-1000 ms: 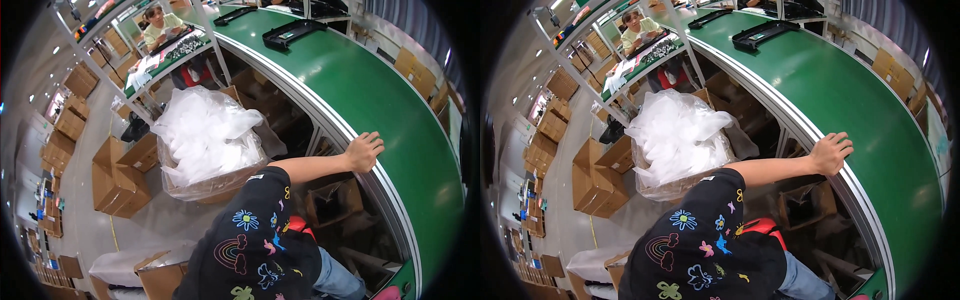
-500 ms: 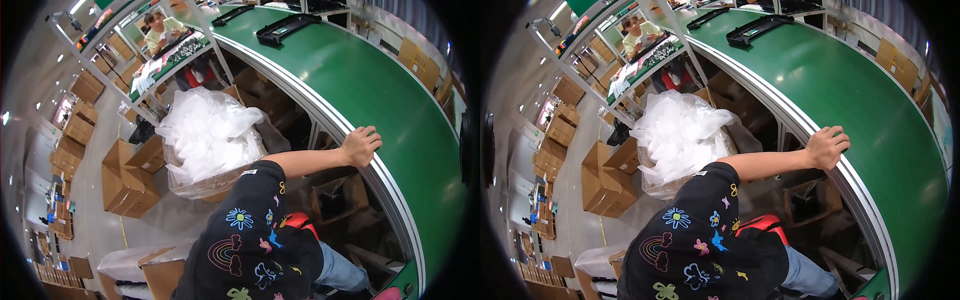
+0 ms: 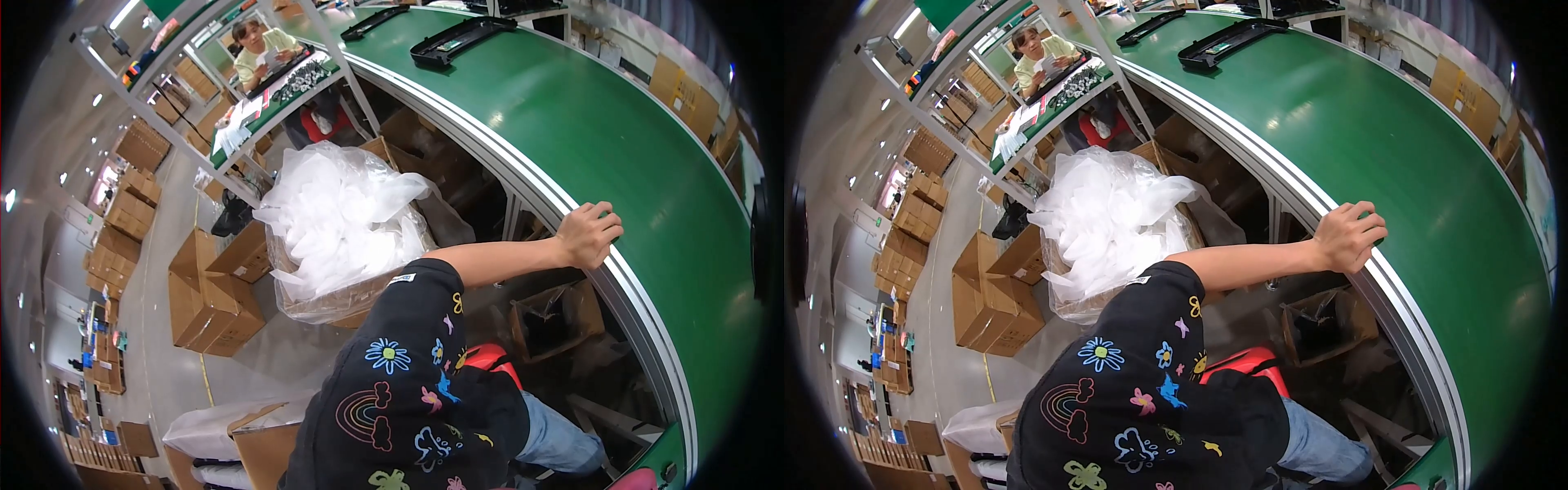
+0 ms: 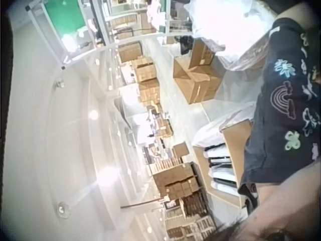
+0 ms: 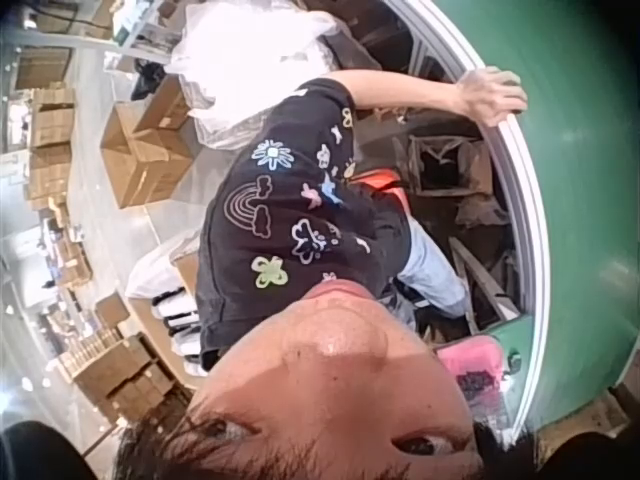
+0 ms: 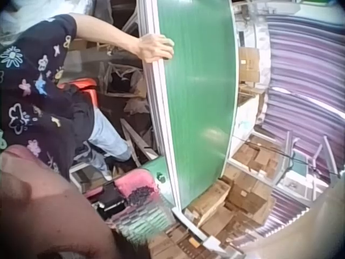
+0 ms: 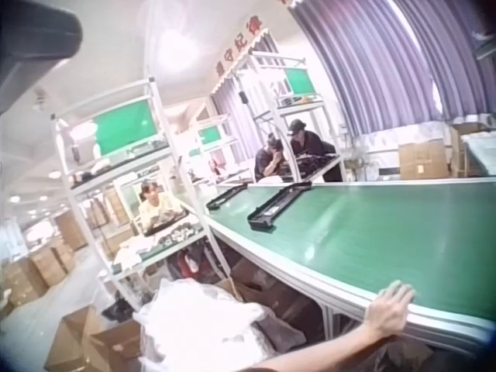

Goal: Assembling circuit boards into plastic housing components using an electric screwdriver.

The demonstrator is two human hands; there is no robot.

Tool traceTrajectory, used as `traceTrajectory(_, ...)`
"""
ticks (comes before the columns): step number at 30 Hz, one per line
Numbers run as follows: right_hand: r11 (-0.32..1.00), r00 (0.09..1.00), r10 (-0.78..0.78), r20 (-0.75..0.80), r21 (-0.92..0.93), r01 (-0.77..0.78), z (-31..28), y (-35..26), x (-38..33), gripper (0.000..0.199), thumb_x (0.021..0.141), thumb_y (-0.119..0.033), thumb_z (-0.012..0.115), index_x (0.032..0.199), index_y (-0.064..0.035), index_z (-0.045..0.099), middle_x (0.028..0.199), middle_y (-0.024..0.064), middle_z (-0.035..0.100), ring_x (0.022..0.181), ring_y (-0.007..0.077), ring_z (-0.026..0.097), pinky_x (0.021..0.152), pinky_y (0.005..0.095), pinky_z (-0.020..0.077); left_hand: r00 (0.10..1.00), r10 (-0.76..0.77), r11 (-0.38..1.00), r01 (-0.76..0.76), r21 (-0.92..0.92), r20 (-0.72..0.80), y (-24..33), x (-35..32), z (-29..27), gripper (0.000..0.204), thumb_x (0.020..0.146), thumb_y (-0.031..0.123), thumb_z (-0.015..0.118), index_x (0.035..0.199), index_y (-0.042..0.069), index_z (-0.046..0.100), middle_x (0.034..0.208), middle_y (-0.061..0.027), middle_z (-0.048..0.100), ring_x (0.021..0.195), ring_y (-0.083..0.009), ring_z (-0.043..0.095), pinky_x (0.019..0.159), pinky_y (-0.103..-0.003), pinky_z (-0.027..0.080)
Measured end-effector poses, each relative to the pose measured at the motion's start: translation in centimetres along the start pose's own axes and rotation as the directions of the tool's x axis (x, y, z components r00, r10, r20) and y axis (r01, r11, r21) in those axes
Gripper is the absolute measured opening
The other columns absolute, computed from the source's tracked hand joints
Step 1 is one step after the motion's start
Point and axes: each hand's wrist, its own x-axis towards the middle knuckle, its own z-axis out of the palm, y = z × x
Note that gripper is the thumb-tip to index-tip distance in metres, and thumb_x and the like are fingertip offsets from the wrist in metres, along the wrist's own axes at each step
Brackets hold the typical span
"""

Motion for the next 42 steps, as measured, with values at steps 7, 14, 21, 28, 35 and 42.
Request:
traceTrajectory(7,0.998,0.999,0.05,0.019,0.038,-0.051,2.0,-0.1,0.3,0.027,0.101,-0.034,0.051,0.115,-0.0104,0.046,0.098,0.0086,0.038,0.084,0.0164,0.037,0.07,0.0342,0.0343,1.0,0.003,1.0,-0.003,0.004,-0.004,0.2,-0.2,0.0,0.028,0.067,0.013,0.062,0.095,0.01,0.067,0.101,-0.0021,0.065,0.104,-0.0272,0.058,0.071,-0.037,0.048)
traceTrajectory(14,0.991,0.993,0.108,0.04,0.079,-0.111,5.3,0.4,0.6,0.022,0.102,-0.031,0.049,0.11,-0.0109,0.047,0.093,0.0066,0.037,0.078,0.0149,0.036,0.065,0.0324,0.0335,1.0,-0.003,1.0,0.003,-0.004,0.002,0.1,-0.3,0.2,0.026,0.068,0.013,0.062,0.094,0.011,0.067,0.1,-0.0013,0.065,0.103,-0.0269,0.058,0.071,-0.036,0.048)
traceTrajectory(21,0.98,0.985,0.16,0.066,0.114,-0.166,9.4,0.6,1.3,0.017,0.103,-0.028,0.047,0.106,-0.0114,0.048,0.087,0.0046,0.037,0.072,0.0134,0.035,0.061,0.0306,0.0327,1.0,0.003,1.0,-0.003,-0.009,-0.005,-0.2,-0.1,0.1,0.025,0.069,0.012,0.062,0.093,0.011,0.067,0.098,-0.0011,0.065,0.1,-0.0262,0.059,0.07,-0.036,0.048)
traceTrajectory(28,0.966,0.974,0.207,0.088,0.141,-0.218,13.2,0.5,1.9,0.014,0.104,-0.025,0.045,0.101,-0.0119,0.049,0.081,0.0026,0.036,0.067,0.0119,0.034,0.056,0.0288,0.0318,1.0,0.003,1.0,-0.004,-0.017,-0.026,0.2,-0.2,0.3,0.023,0.069,0.012,0.062,0.091,0.011,0.067,0.097,-0.0013,0.066,0.099,-0.0264,0.06,0.07,-0.037,0.049)
traceTrajectory(35,0.943,0.957,0.262,0.123,0.18,-0.281,18.5,1.3,3.0,0.015,0.105,-0.022,0.044,0.097,-0.0124,0.05,0.076,0.0006,0.035,0.061,0.0103,0.033,0.052,0.027,0.031,1.0,-0.007,1.0,0.006,-0.014,-0.015,-0.1,-0.3,-0.2,0.024,0.069,0.011,0.062,0.092,0.011,0.067,0.099,-0.0015,0.066,0.1,-0.0268,0.06,0.073,-0.037,0.05)
traceTrajectory(42,0.931,0.961,0.262,0.087,0.241,-0.275,22.8,0.2,3.1,0.018,0.106,-0.019,0.042,0.093,-0.0129,0.052,0.07,-0.0014,0.035,0.055,0.0088,0.032,0.047,0.0252,0.0302,1.0,0.002,0.999,-0.003,-0.034,-0.02,0.3,0.5,0.1,0.024,0.068,0.011,0.063,0.092,0.012,0.068,0.1,-0.0014,0.066,0.102,-0.0272,0.06,0.075,-0.037,0.051)
